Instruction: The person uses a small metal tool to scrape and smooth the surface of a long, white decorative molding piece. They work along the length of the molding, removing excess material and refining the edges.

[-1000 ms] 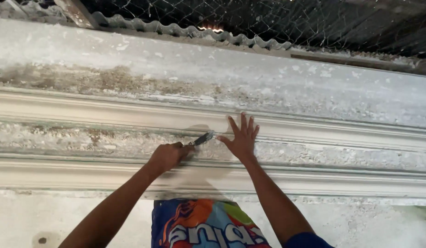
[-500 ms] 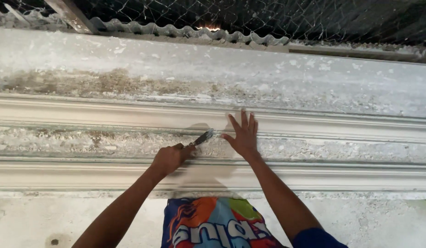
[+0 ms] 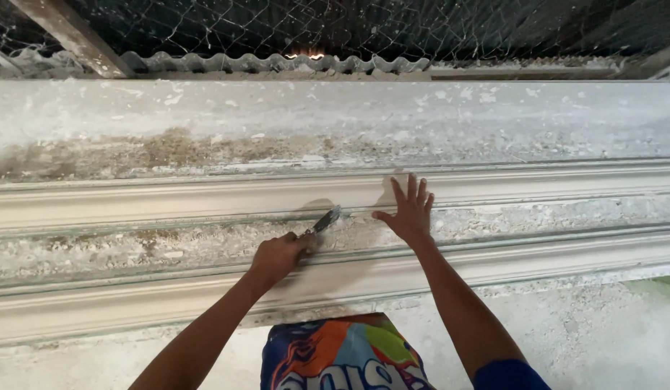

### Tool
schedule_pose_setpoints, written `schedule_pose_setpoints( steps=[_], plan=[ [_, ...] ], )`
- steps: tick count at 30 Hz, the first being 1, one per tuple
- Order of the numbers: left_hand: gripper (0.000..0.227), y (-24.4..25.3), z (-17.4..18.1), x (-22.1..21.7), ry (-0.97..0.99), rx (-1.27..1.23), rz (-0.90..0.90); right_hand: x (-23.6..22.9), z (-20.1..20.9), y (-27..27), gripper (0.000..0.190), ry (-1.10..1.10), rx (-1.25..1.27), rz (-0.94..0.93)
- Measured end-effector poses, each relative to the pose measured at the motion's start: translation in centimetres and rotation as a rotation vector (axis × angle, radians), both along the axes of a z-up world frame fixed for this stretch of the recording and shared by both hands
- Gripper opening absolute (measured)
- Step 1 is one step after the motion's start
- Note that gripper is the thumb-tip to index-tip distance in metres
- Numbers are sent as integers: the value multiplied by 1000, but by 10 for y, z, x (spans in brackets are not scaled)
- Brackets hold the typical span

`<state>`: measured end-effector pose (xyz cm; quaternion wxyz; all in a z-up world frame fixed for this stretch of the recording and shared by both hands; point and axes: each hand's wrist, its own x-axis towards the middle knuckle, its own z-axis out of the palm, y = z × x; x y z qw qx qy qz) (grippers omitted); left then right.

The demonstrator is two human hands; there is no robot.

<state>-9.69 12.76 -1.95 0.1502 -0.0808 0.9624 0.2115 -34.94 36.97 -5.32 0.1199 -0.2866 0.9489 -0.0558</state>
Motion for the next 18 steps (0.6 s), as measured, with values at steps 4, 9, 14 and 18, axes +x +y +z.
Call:
schedule_pose_setpoints(
  steps=[4,9,14,18],
  plan=[
    [28,22,18,-14,19,32,-26,2,-2,9,106,-37,18,-39],
    [32,31,1,-16,68,59,-35,2,-6,9,105,0,-34,-54],
    [31,16,10,-8,36,13,-25,6,-6,9,103,25,-66,-47],
    [35,34,9,-34,4,44,-85,4,-7,7,104,15,-52,-48]
  ],
)
